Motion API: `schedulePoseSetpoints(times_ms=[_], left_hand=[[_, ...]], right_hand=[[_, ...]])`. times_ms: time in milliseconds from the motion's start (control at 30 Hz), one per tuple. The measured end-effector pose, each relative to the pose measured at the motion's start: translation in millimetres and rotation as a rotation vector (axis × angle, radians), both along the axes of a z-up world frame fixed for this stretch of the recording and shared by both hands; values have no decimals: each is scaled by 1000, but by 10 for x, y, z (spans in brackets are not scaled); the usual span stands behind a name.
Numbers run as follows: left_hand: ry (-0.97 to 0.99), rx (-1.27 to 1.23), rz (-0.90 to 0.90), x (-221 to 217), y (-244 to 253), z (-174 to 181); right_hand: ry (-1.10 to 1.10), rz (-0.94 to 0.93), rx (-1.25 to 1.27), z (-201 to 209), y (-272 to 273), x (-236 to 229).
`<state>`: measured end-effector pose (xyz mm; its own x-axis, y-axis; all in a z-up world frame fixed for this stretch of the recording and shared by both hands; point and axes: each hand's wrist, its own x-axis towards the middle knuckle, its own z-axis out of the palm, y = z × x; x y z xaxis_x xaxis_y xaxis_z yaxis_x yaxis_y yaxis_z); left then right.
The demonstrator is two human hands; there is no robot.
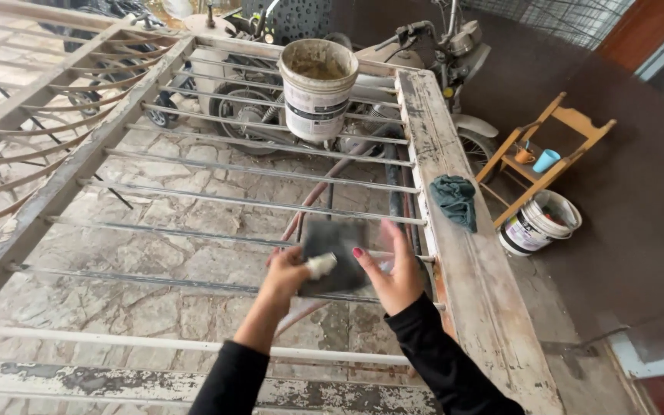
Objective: Sanding the metal bars of a gate using a sanding block and water to prepare the surface.
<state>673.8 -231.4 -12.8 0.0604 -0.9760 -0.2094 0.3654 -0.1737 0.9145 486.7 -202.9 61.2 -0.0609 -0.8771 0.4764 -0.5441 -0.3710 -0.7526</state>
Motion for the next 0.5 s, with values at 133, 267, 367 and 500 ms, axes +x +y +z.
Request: schedulePoseSetpoints(times_ms=[133,267,367,500], left_hand=[[-79,-32,153,10,-698,-276],[-169,85,185,-301,-689,225],[-162,51,204,-472,-694,104],[-196,-79,243,-859,-594,-534]], right_hand=[[-29,148,-32,114,558,321],[179,500,239,-84,1212,789],[91,443,189,-260,1318,745],[161,217,49,-503,1148,515]])
